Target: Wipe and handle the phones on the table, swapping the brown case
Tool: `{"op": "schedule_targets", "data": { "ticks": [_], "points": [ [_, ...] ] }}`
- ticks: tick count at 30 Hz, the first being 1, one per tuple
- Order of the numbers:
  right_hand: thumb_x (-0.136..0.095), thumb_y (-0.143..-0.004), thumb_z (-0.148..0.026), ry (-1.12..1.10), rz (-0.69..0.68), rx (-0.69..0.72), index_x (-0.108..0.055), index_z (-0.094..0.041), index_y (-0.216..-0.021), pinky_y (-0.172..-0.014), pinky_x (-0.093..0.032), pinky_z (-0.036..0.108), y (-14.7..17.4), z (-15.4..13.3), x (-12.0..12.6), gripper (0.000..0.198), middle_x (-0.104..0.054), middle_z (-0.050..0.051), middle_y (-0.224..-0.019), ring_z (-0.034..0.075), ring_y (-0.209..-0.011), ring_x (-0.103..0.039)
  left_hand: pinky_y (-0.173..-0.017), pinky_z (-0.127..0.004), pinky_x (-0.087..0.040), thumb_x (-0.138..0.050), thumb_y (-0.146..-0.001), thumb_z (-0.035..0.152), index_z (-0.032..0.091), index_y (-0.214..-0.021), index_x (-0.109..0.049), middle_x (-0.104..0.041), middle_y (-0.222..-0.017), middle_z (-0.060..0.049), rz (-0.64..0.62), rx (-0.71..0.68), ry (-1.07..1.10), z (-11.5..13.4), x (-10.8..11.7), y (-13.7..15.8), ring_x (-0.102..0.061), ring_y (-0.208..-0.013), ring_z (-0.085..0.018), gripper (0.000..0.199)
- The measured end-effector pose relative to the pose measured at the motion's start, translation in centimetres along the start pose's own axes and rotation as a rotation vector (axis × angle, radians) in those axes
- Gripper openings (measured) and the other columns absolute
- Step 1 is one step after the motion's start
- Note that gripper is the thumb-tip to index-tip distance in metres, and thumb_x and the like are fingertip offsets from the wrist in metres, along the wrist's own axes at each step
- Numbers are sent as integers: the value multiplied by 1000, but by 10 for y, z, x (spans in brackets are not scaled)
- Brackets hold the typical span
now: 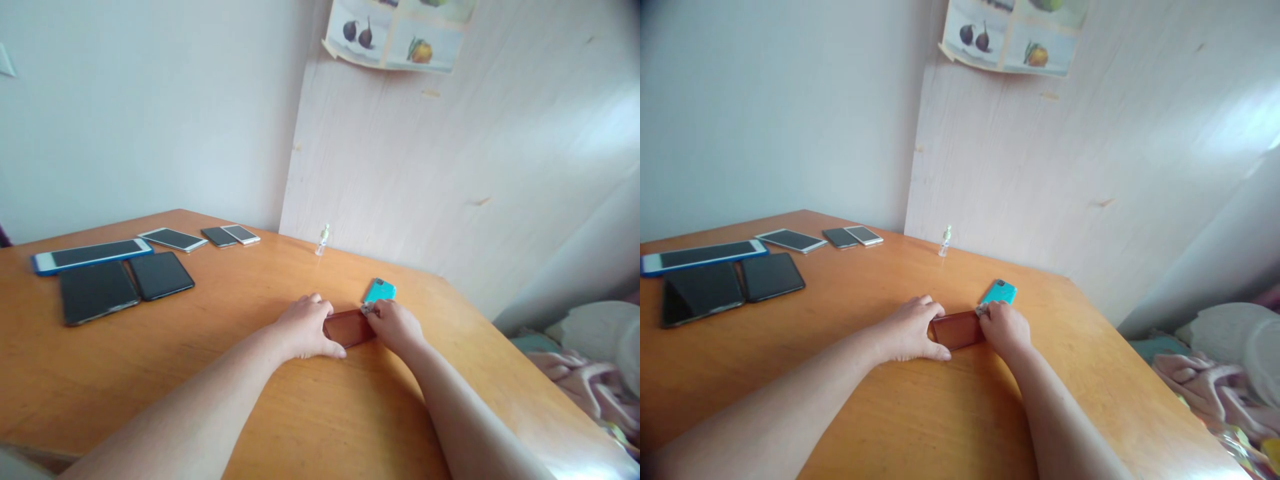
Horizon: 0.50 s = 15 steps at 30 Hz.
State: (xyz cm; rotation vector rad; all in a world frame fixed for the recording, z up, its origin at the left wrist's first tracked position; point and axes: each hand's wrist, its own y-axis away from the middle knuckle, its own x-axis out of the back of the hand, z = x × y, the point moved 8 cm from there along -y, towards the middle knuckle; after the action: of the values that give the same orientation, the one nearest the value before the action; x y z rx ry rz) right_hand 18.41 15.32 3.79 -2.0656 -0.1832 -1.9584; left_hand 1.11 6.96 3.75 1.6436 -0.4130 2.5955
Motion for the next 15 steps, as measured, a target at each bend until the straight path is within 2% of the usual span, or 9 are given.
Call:
{"op": "schedule_targets", "data": {
  "ticks": [5, 7, 9, 11, 12, 15],
  "points": [
    [-49, -85, -27, -387, -58, 386, -63, -19, -72, -65, -38, 23, 29, -71, 5, 21, -67, 2, -77, 14, -73, -58, -73, -33, -47, -76, -49, 67, 25, -89, -62, -58, -97, -5, -1, 8, -8, 0, 1, -1, -59, -92, -28, 60],
    [-49, -80, -20, -484, -169, 526, -62, -20, -70, -62, -37, 22, 42, -89, 10, 16, -65, -2, -73, 12, -69, -55, -72, -32, -46, -77, -50, 65, 25, -87, -62, -58, -95, -4, 0, 1, 0, 1, 2, -1, -59, -90, -27, 57],
    [-49, -77, -18, -546, -325, 607, -62, -20, -72, -61, -36, 21, 50, -90, 12, 14, -63, -4, -72, 11, -67, -54, -71, -32, -46, -78, -50, 64, 26, -90, -63, -58, -96, -3, 4, 0, 19, 1, 2, 0, -59, -91, -26, 57],
    [-49, -76, -19, -550, -402, 579, -62, -20, -73, -58, -35, 21, 48, -72, 12, 14, -61, -5, -69, 11, -64, -52, -73, -32, -46, -78, -50, 64, 27, -93, -63, -58, -98, -3, 2, 3, 36, 1, 3, 0, -58, -92, -27, 59],
    [-50, -76, -20, -517, -390, 518, -62, -19, -72, -56, -34, 21, 42, -57, 11, 13, -60, -4, -67, 11, -62, -50, -73, -33, -46, -78, -50, 64, 27, -95, -64, -58, -99, -4, -1, 6, 43, 2, 3, 0, -58, -93, -27, 60],
    [-52, -74, -22, -338, -245, 280, -59, -18, -65, -51, -28, 23, 21, -9, 9, 13, -56, -3, -60, 11, -57, -47, -76, -34, -46, -77, -50, 64, 27, -99, -64, -58, -101, -4, -5, 14, 53, 2, 3, 1, -57, -96, -28, 63]
  ]
}}
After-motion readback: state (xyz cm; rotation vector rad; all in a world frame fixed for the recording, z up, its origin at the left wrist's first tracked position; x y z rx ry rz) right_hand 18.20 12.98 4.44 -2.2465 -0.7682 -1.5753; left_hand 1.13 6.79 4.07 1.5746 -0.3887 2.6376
